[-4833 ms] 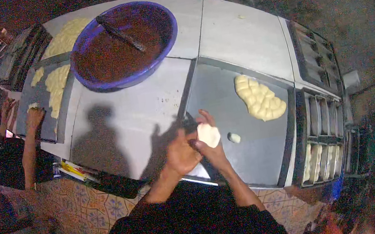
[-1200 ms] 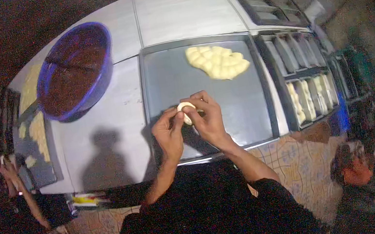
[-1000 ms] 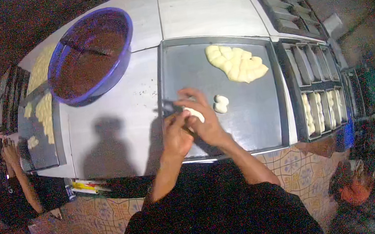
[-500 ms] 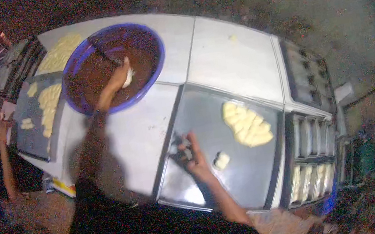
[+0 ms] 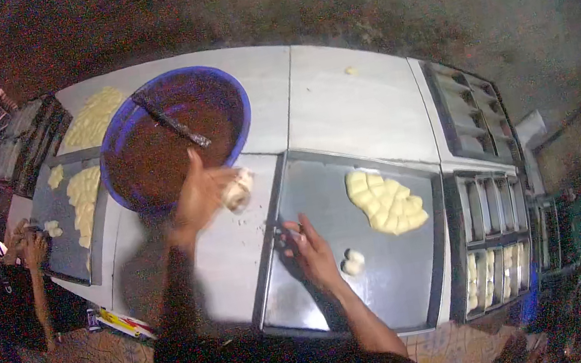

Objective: The person prepares pastries by scooping chocolate filling onto pieces of dough by hand, folding and sealing the dough around the filling, and placing the shaped dough into baking pans.

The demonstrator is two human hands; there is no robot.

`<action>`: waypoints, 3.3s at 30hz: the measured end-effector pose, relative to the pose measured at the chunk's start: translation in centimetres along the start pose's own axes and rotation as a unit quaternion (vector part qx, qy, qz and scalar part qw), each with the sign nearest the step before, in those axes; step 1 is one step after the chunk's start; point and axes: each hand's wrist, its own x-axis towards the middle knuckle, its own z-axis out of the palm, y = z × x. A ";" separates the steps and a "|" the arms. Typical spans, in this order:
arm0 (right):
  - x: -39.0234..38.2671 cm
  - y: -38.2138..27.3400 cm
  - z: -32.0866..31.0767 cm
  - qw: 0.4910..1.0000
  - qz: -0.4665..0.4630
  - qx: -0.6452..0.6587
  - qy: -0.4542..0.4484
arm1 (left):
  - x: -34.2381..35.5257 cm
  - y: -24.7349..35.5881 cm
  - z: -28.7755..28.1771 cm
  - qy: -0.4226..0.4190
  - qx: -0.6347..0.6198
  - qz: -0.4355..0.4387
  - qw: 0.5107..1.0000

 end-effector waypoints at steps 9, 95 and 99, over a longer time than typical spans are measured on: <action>-3.4 -0.2 1.5 0.956 -0.144 -0.226 0.118 | -9.0 -10.5 9.6 0.142 0.048 -0.011 0.989; -8.2 -2.7 -0.5 0.889 -0.143 -0.428 0.078 | -12.9 -17.5 14.4 0.239 0.118 0.121 0.956; -6.8 -4.1 1.6 0.907 -0.225 -0.356 0.023 | -13.0 -17.3 13.3 0.261 0.218 0.136 0.931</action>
